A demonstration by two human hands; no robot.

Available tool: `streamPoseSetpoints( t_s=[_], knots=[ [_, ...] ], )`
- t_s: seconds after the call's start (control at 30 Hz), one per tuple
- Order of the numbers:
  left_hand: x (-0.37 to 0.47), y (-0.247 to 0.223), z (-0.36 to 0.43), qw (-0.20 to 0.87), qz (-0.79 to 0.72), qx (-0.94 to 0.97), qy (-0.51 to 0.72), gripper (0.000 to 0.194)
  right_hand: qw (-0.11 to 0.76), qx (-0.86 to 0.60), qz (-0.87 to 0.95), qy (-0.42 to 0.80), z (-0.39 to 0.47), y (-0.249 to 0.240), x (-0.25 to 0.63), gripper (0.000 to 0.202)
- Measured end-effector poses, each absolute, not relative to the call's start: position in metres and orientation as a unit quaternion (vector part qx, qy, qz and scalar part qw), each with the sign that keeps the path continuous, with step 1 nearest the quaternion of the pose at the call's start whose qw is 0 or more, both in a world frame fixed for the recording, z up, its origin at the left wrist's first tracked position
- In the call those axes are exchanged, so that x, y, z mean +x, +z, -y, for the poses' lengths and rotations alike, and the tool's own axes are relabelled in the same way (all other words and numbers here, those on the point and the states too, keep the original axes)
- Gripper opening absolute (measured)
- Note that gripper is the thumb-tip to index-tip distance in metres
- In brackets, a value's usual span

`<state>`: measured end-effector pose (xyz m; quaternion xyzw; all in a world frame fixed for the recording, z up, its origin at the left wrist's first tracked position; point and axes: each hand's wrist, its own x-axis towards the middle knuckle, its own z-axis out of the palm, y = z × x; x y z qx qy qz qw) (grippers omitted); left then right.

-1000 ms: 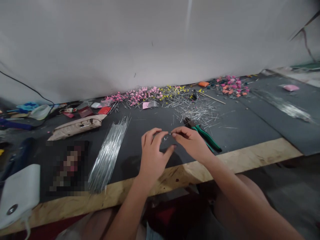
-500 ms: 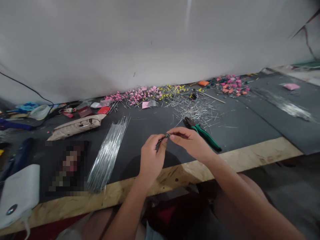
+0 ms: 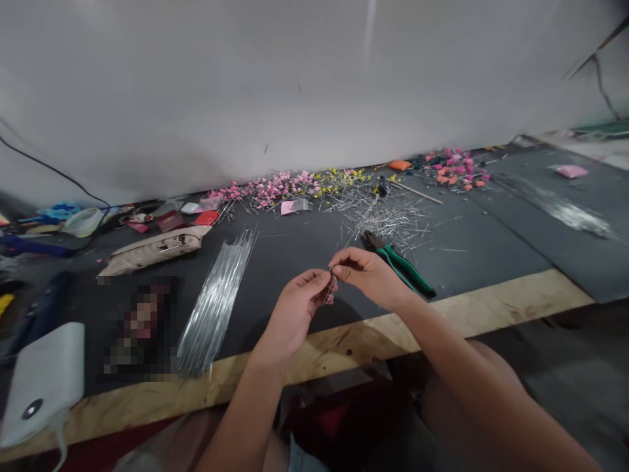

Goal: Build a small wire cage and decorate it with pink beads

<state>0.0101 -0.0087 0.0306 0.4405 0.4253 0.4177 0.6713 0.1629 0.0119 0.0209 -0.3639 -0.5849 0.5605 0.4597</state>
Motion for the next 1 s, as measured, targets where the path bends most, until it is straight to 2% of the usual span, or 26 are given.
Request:
streamPoseSetpoints(
  t_s=[0.07,0.2,0.27,0.33,0.43,0.83,1.0],
  knots=[
    [0.012,0.026,0.009,0.545,-0.482,0.523,0.444,0.019,0.459,-0.395,0.592,0.531,-0.012,0.020,0.162,0.013],
    [0.016,0.018,0.012,0.262,-0.525,0.674,0.448,0.048,0.475,-0.453,0.582,0.479,-0.010,0.017,0.160,0.014],
    [0.016,0.016,0.013,0.168,-0.523,0.722,0.421,0.049,0.483,-0.466,0.563,0.483,-0.009,0.016,0.157,0.015],
    [0.016,0.014,0.013,0.122,-0.524,0.743,0.398,0.042,0.489,-0.464,0.539,0.505,-0.008,0.014,0.156,0.016],
    [0.016,0.014,0.013,0.110,-0.514,0.757,0.389,0.036,0.497,-0.458,0.514,0.529,-0.007,0.015,0.155,0.017],
    [0.014,0.019,0.013,0.119,-0.527,0.752,0.376,0.017,0.469,-0.455,0.572,0.496,-0.004,0.019,0.158,0.016],
    [0.016,0.023,0.014,0.190,-0.554,0.718,0.377,0.017,0.439,-0.459,0.623,0.456,-0.003,0.021,0.162,0.016]
  ],
)
